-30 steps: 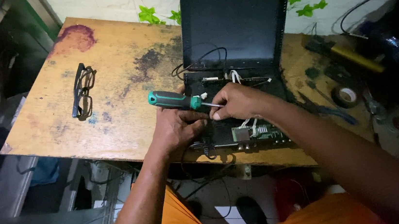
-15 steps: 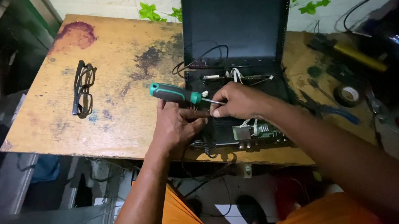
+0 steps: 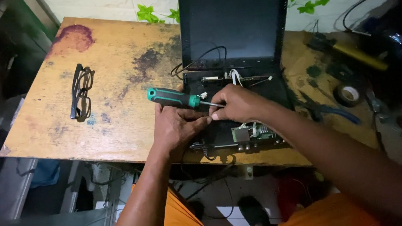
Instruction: The person is repairing or assembling the internal components of an electronic device, using a screwdriver to secure parts and organizing the internal wiring.
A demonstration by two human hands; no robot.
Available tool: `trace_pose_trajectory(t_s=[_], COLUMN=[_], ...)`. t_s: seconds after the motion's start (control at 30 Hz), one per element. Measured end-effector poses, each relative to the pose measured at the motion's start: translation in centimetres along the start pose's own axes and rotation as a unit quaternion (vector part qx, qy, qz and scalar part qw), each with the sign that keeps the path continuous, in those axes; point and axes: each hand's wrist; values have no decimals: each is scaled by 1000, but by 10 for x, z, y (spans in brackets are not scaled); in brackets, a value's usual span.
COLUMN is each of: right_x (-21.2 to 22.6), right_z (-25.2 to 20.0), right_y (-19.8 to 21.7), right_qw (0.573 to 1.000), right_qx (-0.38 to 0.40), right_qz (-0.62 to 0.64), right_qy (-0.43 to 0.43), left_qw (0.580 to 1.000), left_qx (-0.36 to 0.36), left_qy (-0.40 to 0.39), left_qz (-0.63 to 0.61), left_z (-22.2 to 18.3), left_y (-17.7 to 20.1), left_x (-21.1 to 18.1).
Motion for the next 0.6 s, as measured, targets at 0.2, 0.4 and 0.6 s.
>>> trace_pose_trajectory(t_s=[0.2, 0.4, 0.6], right_x=[-20, -21, -17], right_z=[5, 5, 4], right_y=[-2, 0, 0], right_qw=[998, 998, 998], right_qx=[-19, -24, -23], right_qz=[38, 19, 30], right_qy=[38, 55, 44], left_qw=[992, 984, 986], left_qx=[77, 85, 48], left_qy=[69, 110, 95], left_qz=[75, 114, 127], left_z=[9, 10, 9], left_y=[-15, -18, -24], left_x=[10, 3, 6])
Point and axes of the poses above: each hand's wrist, its own z-axis towards the middle knuckle, its own y-axis out of the back of the hand, x = y × z, and after that the axes turned 7 degrees about y, right-handed
